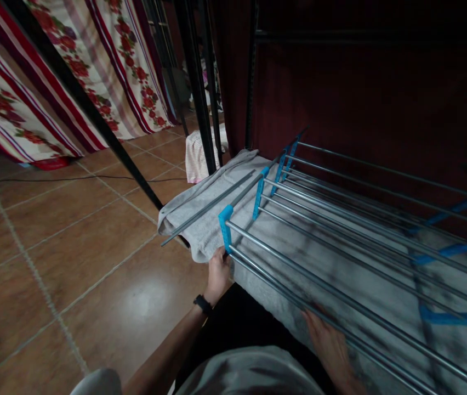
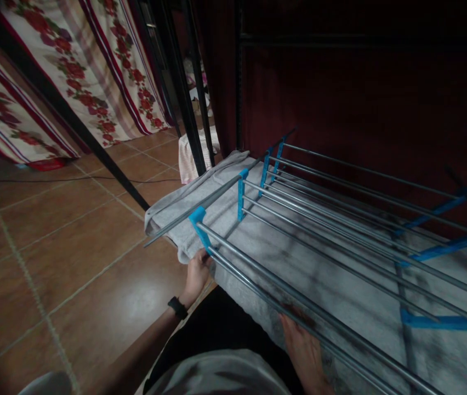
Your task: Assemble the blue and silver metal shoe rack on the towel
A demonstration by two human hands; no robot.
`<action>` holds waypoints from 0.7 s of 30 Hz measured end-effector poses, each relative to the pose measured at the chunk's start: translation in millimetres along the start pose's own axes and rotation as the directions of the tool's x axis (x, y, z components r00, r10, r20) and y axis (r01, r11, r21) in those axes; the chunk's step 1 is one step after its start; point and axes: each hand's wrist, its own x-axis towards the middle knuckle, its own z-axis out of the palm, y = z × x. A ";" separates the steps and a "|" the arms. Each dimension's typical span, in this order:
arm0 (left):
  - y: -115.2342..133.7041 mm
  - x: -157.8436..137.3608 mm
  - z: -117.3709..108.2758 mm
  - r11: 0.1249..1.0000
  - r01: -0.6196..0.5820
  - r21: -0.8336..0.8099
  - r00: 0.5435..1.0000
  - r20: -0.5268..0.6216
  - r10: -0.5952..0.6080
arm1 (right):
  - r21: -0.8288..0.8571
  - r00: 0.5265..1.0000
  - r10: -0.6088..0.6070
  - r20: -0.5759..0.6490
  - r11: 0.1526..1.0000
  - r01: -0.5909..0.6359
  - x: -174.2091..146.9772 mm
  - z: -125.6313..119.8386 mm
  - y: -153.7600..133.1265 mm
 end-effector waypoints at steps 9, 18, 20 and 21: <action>0.0 -8.1 5.7 0.999 0.021 -0.040 0.999 -0.025 -0.022 | -0.066 0.997 -0.062 0.044 0.996 0.065 34.6 -8.4 -29.0; -1.4 -7.8 4.6 0.998 0.039 -0.043 0.999 -0.003 -0.039 | -0.096 0.988 -0.126 0.094 0.986 0.135 88.7 -15.0 -60.0; -1.7 -8.1 4.8 0.999 0.041 -0.031 0.999 -0.003 -0.041 | -0.072 0.985 -0.131 0.110 0.988 0.140 90.6 -15.1 -60.2; -1.6 -8.4 5.2 0.999 0.041 -0.026 0.999 -0.003 -0.041 | -0.066 0.985 -0.132 0.111 0.988 0.140 90.3 -14.8 -59.7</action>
